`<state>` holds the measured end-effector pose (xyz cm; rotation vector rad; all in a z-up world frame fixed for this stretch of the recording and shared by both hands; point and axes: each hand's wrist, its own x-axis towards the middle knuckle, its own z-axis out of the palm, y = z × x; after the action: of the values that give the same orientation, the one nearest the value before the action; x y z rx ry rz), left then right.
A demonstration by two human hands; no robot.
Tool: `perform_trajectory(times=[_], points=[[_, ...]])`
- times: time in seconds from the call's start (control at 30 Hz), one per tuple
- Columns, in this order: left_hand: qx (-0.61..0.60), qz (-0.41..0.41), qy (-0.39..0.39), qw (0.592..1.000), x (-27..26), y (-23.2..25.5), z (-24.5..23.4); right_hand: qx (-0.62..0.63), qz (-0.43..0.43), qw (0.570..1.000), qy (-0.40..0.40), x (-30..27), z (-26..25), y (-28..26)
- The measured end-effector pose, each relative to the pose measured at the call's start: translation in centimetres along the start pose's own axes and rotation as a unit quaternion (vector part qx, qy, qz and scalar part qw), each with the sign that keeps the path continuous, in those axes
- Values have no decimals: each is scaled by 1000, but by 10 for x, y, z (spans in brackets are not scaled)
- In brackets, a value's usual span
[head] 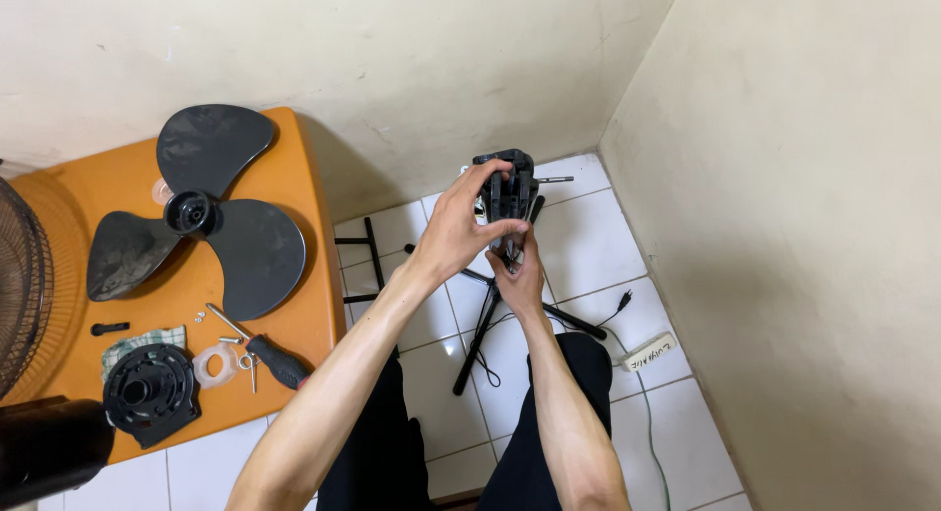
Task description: The person attaches the motor housing to the fan stand and secures it with a screwdriver. They then tighten the mounting screws to complete the assembly.
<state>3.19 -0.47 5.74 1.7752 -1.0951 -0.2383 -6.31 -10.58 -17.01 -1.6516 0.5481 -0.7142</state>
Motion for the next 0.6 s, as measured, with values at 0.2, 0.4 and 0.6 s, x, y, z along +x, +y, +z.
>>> perform_trajectory(times=[0.2,0.4,0.6], points=[[-7,-11,14,1000,16,-5,2,-23,-16,999,23,12,5,5],[-7,-3,22,1000,8,-4,3,-42,25,998,26,9,3,3],[-15,-27,17,999,-8,2,1,-77,12,997,21,-7,-1,-6]])
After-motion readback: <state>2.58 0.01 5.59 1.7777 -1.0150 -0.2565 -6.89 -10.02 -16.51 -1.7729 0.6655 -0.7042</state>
